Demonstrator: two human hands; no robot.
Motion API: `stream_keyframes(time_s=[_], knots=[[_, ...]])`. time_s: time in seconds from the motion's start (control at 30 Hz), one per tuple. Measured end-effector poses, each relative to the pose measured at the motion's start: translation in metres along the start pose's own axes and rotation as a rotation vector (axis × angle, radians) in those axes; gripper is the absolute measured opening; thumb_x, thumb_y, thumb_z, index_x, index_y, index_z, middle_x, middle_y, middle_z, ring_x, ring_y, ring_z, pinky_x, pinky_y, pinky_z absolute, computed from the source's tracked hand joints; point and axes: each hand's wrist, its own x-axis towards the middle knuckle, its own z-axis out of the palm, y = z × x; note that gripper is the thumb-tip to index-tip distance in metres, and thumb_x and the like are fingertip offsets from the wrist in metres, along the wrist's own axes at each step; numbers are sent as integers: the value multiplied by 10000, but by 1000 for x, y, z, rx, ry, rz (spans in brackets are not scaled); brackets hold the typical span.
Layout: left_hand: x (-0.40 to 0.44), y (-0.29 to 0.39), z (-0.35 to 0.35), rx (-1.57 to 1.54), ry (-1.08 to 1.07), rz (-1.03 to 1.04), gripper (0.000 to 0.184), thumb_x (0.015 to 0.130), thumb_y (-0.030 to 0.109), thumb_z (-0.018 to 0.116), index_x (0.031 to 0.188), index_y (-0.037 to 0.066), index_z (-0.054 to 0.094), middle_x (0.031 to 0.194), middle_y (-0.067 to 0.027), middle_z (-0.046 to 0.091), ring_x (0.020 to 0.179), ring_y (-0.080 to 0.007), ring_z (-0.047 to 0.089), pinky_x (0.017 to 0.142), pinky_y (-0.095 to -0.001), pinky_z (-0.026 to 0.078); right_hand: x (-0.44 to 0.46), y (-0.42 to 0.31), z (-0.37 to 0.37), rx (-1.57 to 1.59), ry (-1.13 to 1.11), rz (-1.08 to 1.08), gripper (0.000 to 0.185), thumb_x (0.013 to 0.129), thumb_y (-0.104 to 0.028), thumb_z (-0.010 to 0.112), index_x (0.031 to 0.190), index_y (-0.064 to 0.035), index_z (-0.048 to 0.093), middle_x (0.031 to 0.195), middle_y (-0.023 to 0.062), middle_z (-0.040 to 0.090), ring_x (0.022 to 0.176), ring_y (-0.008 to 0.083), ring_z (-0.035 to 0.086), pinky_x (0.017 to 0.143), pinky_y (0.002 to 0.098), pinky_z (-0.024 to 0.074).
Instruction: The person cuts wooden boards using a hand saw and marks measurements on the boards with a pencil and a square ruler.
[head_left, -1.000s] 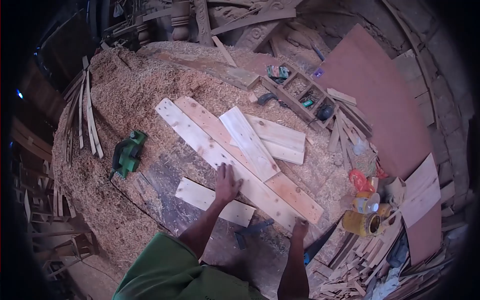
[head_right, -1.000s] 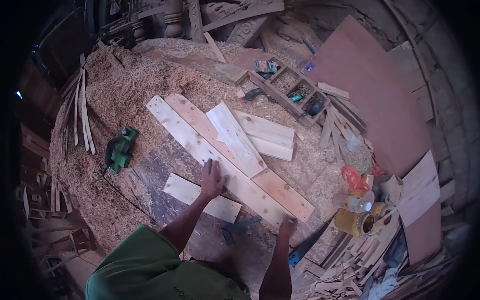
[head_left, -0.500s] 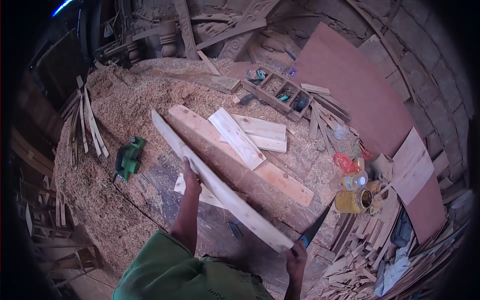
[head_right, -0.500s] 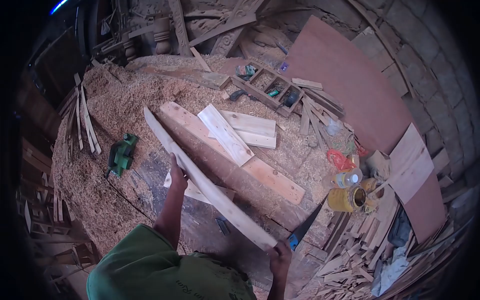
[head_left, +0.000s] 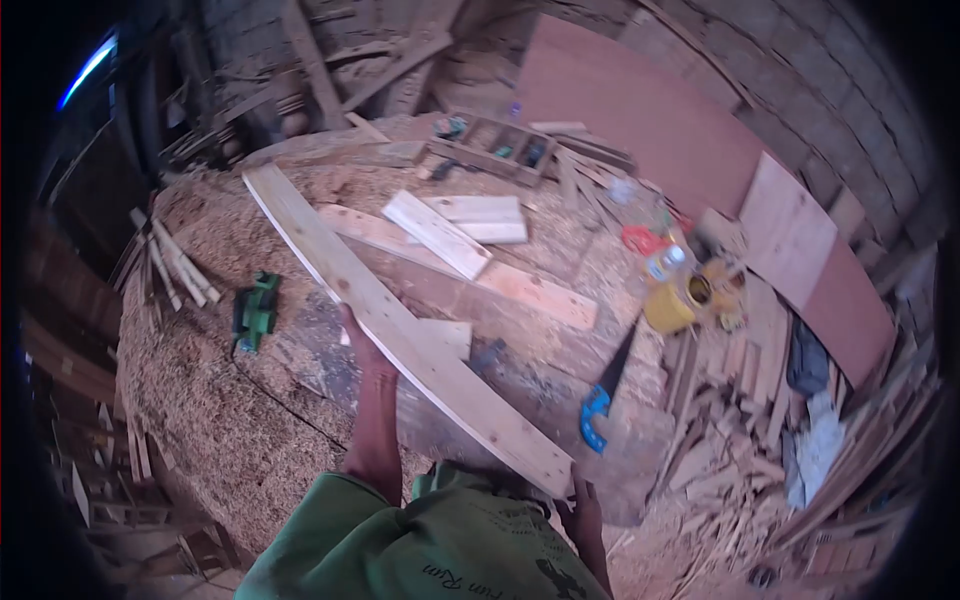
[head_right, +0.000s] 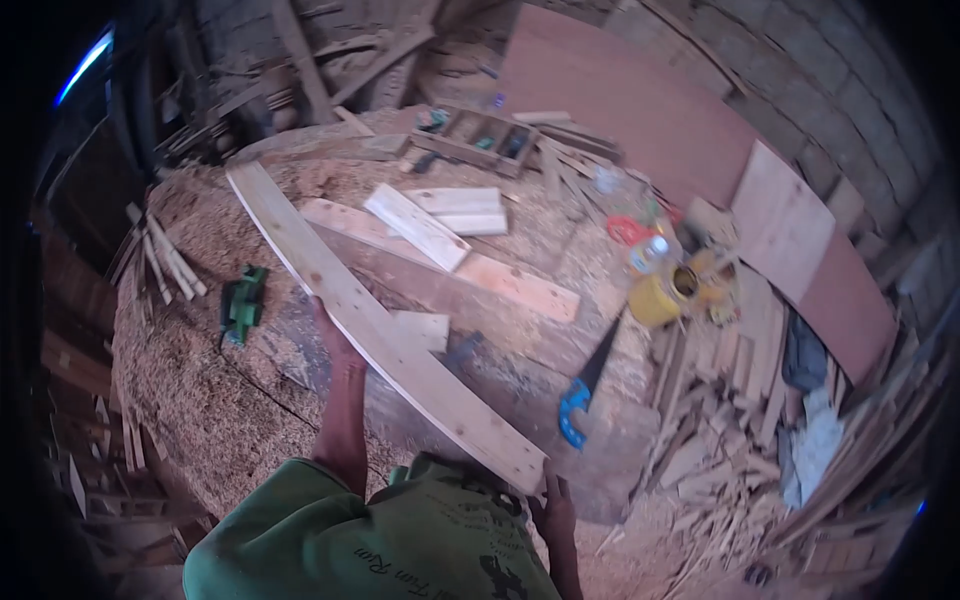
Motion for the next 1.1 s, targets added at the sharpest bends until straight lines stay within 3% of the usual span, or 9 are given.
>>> stream_keyframes(time_s=[0.07,0.13,0.2,0.4,0.47,0.5,0.63,0.8,1.1], knots=[[-16,8,59,206,-13,74,993,963,876,456,1463,21,533,1255,-224,674,1076,-348,708,908,-482,623,-18,22,-2,137,-62,195,869,891,-107,831,1661,-153,431,1286,222,680,943,345,761,834,423,619],[-16,13,83,165,-407,-83,988,990,839,467,1511,0,506,1278,-209,685,1092,-308,720,869,-421,636,-41,53,1,113,15,142,775,927,-186,833,1619,-114,491,1201,212,730,869,326,779,806,419,624],[-39,6,148,346,-232,71,985,986,813,522,1519,-15,508,1263,-189,698,1101,-279,727,838,-378,642,-65,80,3,108,19,171,685,943,-225,824,1559,-83,559,1198,215,744,888,320,786,807,413,626],[-101,-32,240,774,-473,13,791,997,561,711,1533,2,546,1326,-162,700,1186,-260,704,1020,-398,599,-132,123,3,185,4,292,536,959,-300,813,1404,-30,688,1189,235,773,980,338,791,858,427,623],[-142,-60,261,964,-516,0,858,917,394,839,1611,31,489,1336,-145,701,1245,-265,679,1089,-403,555,-151,137,4,168,7,282,547,942,-328,822,1387,-37,699,1155,236,779,982,348,791,862,450,622],[-162,-80,264,962,-603,26,1058,783,329,944,1662,51,424,1330,-137,700,1290,-281,654,1089,-397,551,-160,145,6,196,-3,302,539,939,-331,823,1376,-37,707,1135,243,783,1000,359,787,870,448,623],[-231,-151,209,1494,-931,183,1091,656,361,987,1570,43,484,1433,-199,587,1309,-363,578,1168,-517,435,-190,157,-3,178,1,396,525,944,-327,818,1363,-29,715,1101,243,791,1013,361,787,875,447,624],[-273,-239,52,1672,-1237,335,1144,575,349,1002,1545,27,486,1416,-195,572,1302,-413,502,1147,-556,376,-243,165,-13,223,127,488,525,979,-304,801,1400,-12,689,1110,209,808,967,318,803,857,411,629],[-261,-252,-44,1875,-1379,134,1166,569,337,1001,1579,89,473,1506,-163,501,1360,-406,458,1191,-580,347,-319,142,9,144,249,908,558,991,-394,777,1405,-29,692,1111,212,809,1021,310,795,896,414,612]])
